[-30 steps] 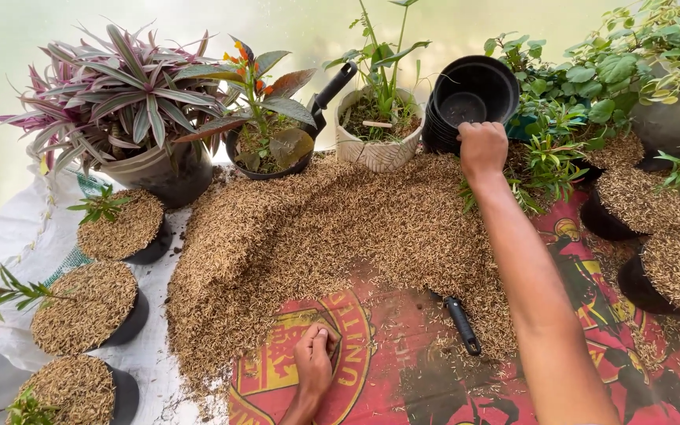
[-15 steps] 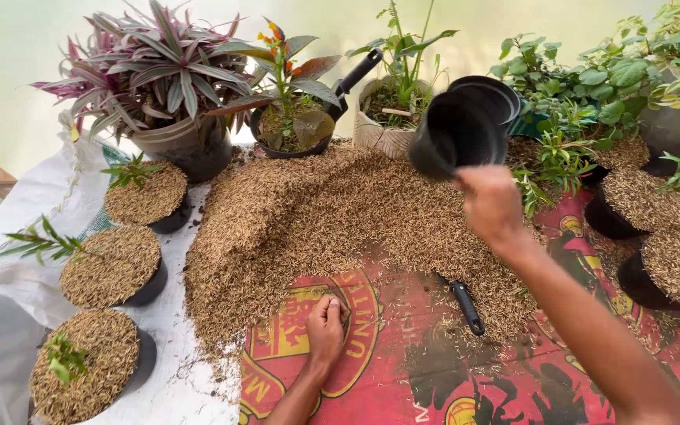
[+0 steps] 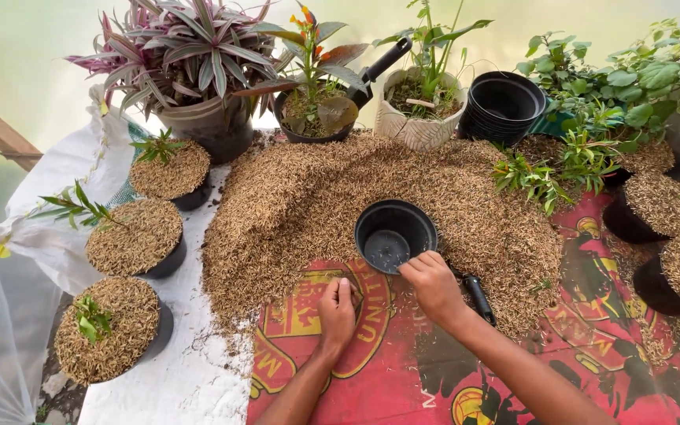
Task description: The person scoops a loose brown substrate from a large pile into a small black plastic pot using a trowel. They repeatedly fill the pot and then use their hands to press and level the substrate inside.
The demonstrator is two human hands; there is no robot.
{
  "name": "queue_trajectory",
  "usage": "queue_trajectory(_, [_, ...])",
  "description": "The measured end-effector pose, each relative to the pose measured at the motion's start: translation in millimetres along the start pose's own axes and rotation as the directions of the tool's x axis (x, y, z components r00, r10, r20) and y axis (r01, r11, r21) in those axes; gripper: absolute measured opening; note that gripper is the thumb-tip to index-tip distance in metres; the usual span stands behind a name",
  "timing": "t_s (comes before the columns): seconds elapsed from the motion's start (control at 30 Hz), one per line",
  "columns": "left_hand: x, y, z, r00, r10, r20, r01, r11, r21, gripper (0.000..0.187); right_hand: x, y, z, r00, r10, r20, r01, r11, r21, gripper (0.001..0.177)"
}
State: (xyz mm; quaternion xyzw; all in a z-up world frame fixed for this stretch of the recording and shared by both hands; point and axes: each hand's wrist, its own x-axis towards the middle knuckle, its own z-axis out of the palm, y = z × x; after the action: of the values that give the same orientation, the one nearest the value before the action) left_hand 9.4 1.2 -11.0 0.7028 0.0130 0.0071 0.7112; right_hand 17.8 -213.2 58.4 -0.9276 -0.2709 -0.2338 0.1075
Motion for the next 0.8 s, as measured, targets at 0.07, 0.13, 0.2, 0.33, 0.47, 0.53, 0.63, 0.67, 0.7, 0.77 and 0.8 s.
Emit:
queue_trajectory(0.07, [-3.1,7.9,0.6,1.0,-0.004,-0.012,0.004,1.0,-0.001,0.03,4.8,9.8,10.6,1.0,0.018,-0.009,-0.018,1.0,-0.004,0.022])
queue_trajectory(0.13, [-3.6,12.1,-0.3,1.0,0.0,-0.021,0.0,1.0,0.004,0.03,12.2,16.5,17.2,0.999,0.038,-0.027,-0.039,0.999,-0.005,0.024])
queue_trajectory(0.2, [-4.9,11.0,-0.3,1.0,0.01,-0.025,-0.01,1.0,0.007,0.03,19.8,20.9,18.6,0.995,0.099,-0.028,-0.101,0.993,-0.065,0.02])
queue_trajectory(0.33, [-1.6,4.2,2.3,0.99,0.071,-0.125,-0.071,0.997,0.007,0.032,8.3,54.8,64.8,0.986,0.001,-0.164,-0.034,0.98,-0.197,0.014])
queue_trajectory(0.47, [-1.3,1.5,5.2,0.992,0.062,-0.108,-0.06,0.998,0.017,0.031,8.4,32.6,46.6,0.989,0.071,-0.131,-0.109,0.946,-0.305,0.025])
queue_trajectory(0.53, [-1.6,0.7,5.4,0.993,0.061,-0.105,-0.058,0.998,0.03,0.03,8.8,9.5,18.6,0.987,0.117,-0.109,-0.146,0.937,-0.317,0.053])
queue_trajectory(0.63, [-2.2,-3.4,4.4,0.994,0.056,-0.096,-0.051,0.998,0.048,0.029,-5.8,-12.6,-17.7,0.937,0.338,-0.088,-0.349,0.923,-0.164,0.053])
queue_trajectory(0.67, [-0.5,-5.8,4.4,0.994,0.057,-0.098,-0.051,0.997,0.061,0.028,-14.8,-14.0,-26.7,0.864,0.498,-0.065,-0.503,0.859,-0.101,0.05])
queue_trajectory(0.7, [1.2,-8.1,4.1,0.993,0.058,-0.1,-0.051,0.996,0.074,0.026,-23.8,-15.7,-35.7,0.766,0.642,-0.034,-0.643,0.765,-0.041,0.048])
queue_trajectory(0.77, [0.1,-5.3,4.4,0.994,0.058,-0.097,-0.048,0.993,0.107,0.023,-68.5,15.1,-15.3,0.725,0.689,-0.009,-0.672,0.705,-0.228,0.049])
queue_trajectory(0.8, [-0.3,-3.9,5.8,0.994,0.059,-0.091,-0.046,0.989,0.14,0.02,-91.4,31.3,-5.8,0.677,0.736,0.001,-0.672,0.618,-0.407,0.055])
